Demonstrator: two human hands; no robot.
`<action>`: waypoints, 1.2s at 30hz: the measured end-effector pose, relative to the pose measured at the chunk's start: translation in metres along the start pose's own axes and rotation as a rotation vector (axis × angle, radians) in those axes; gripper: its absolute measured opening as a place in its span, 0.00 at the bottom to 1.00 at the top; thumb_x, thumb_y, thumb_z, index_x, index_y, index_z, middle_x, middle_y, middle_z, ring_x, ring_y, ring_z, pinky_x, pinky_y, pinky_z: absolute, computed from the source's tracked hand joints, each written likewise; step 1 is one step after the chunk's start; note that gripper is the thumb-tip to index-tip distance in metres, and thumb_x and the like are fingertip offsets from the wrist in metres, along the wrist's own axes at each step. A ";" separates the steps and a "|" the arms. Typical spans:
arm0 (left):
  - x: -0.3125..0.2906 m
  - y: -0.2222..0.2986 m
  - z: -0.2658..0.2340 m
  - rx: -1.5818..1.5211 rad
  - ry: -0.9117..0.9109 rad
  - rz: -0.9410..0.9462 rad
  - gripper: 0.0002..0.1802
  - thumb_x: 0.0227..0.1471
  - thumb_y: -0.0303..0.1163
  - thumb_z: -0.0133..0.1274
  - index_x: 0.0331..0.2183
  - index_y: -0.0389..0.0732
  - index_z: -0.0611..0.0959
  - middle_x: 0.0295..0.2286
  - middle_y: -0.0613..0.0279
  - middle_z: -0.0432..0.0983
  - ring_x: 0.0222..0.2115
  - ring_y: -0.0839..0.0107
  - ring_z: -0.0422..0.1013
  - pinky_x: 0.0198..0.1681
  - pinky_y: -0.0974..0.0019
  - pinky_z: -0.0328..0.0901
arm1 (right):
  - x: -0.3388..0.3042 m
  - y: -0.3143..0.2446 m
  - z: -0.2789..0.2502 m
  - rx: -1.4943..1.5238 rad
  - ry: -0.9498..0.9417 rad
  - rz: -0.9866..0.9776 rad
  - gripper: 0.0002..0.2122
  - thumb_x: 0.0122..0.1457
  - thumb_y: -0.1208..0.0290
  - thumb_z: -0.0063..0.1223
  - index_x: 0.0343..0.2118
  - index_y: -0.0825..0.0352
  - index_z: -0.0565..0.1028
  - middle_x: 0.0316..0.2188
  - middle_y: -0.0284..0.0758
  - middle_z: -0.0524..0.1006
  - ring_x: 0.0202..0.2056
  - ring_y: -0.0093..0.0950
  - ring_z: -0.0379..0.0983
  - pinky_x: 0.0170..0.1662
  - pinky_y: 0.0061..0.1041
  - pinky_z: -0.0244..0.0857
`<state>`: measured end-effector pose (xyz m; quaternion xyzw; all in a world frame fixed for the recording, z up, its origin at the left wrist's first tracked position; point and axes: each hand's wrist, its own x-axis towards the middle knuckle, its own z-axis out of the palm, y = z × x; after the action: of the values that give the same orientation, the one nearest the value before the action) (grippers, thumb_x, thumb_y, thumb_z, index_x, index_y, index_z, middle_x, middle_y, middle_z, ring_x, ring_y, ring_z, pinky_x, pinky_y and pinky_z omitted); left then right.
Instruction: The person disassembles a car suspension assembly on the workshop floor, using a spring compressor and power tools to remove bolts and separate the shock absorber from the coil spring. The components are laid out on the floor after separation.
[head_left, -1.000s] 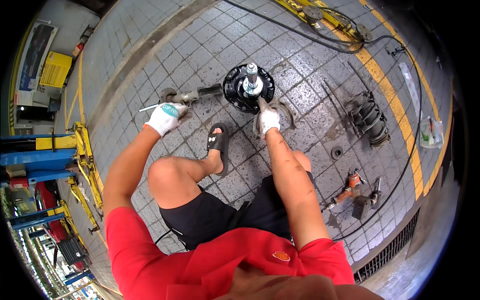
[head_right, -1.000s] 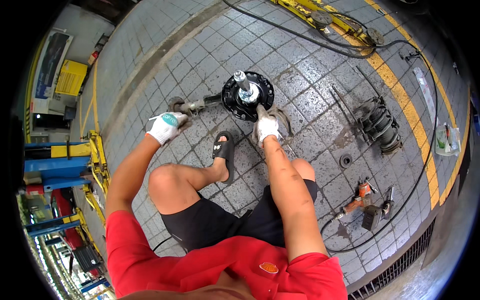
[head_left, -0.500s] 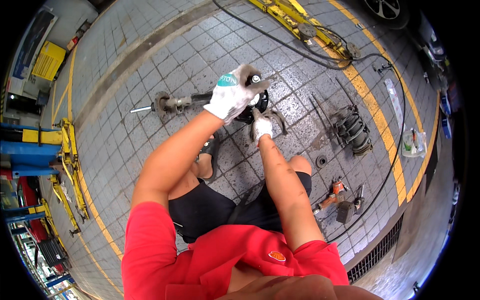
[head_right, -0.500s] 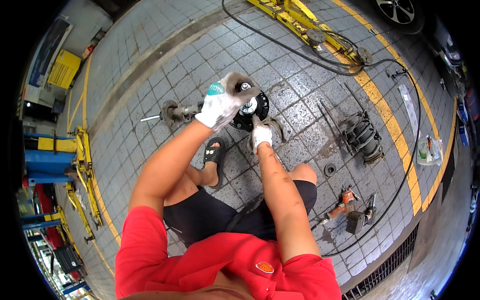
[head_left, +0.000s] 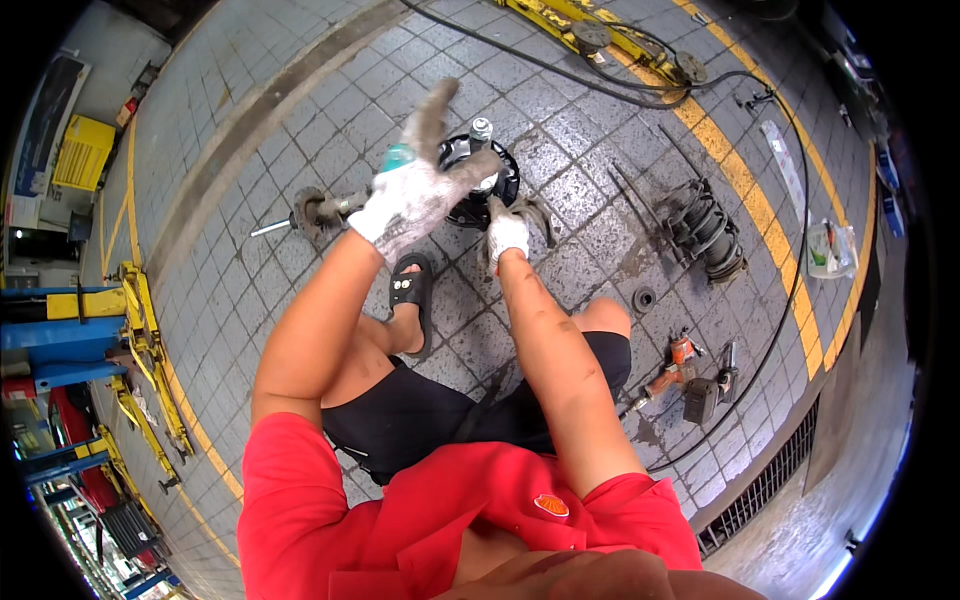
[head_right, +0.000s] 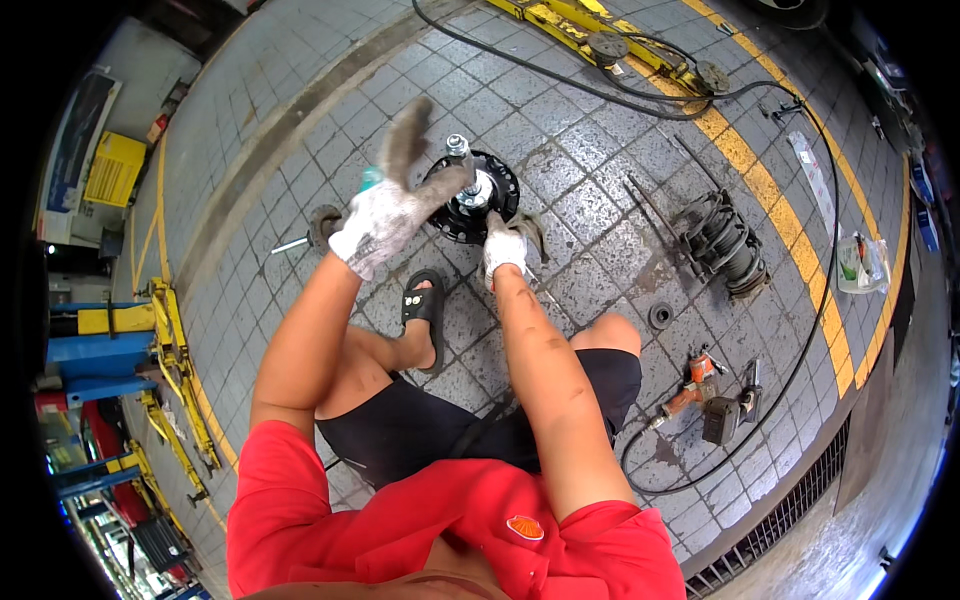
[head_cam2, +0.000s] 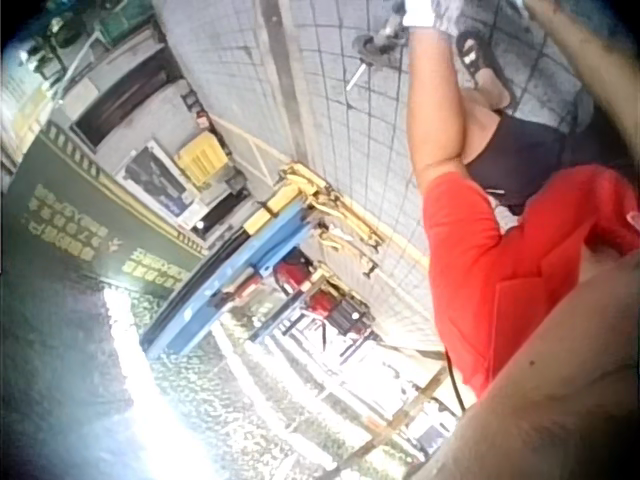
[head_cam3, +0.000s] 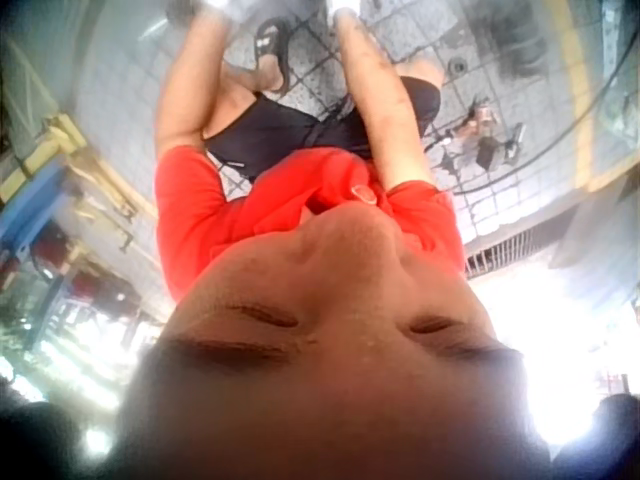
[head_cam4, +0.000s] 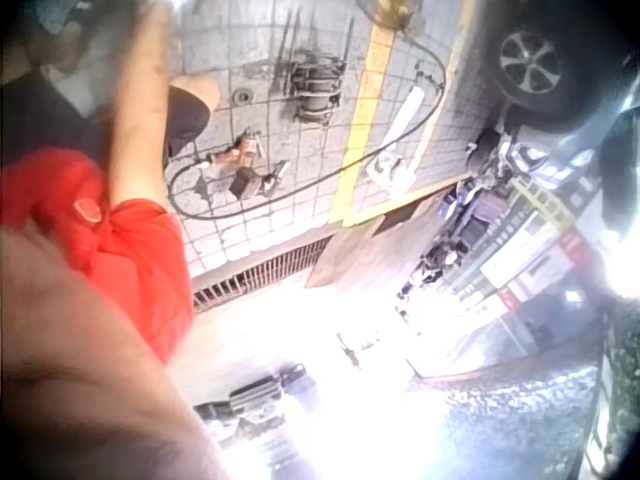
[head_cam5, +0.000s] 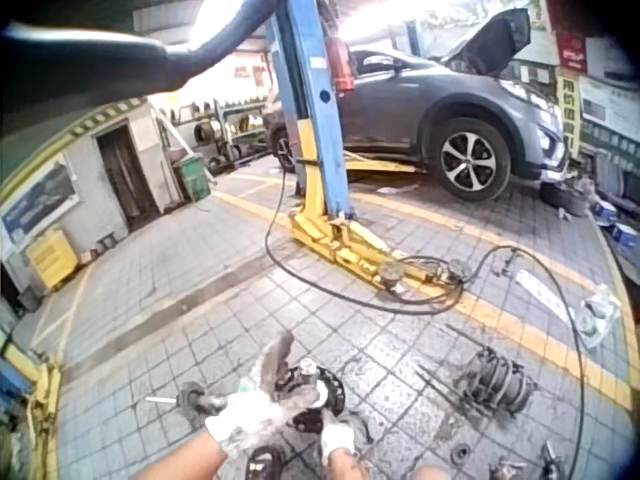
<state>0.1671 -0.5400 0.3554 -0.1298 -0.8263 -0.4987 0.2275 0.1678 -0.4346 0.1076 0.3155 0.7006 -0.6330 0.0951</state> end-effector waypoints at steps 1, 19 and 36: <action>-0.002 -0.007 0.002 -0.109 -0.122 -0.107 0.14 0.60 0.31 0.65 0.47 0.37 0.86 0.42 0.56 0.86 0.36 0.66 0.82 0.50 0.60 0.77 | 0.002 -0.002 -0.004 -0.014 -0.029 0.032 0.38 0.63 0.42 0.57 0.59 0.79 0.76 0.60 0.56 0.77 0.63 0.48 0.73 0.63 0.36 0.65; 0.019 -0.013 0.009 -0.261 0.022 -0.164 0.25 0.71 0.52 0.49 0.32 0.41 0.83 0.32 0.57 0.82 0.28 0.76 0.73 0.41 0.70 0.73 | -0.006 -0.004 -0.007 0.025 0.012 -0.013 0.37 0.62 0.44 0.58 0.59 0.79 0.76 0.60 0.55 0.77 0.61 0.47 0.74 0.62 0.36 0.65; 0.019 -0.030 0.020 -0.527 0.055 -0.164 0.22 0.75 0.46 0.40 0.37 0.39 0.80 0.40 0.53 0.82 0.41 0.65 0.76 0.56 0.53 0.71 | 0.005 0.005 0.001 0.136 -0.002 -0.024 0.37 0.63 0.45 0.58 0.62 0.77 0.74 0.62 0.52 0.77 0.62 0.44 0.73 0.63 0.34 0.64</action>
<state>0.1322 -0.5365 0.3341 -0.1036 -0.6693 -0.7164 0.1674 0.1661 -0.4339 0.1004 0.3122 0.6596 -0.6805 0.0665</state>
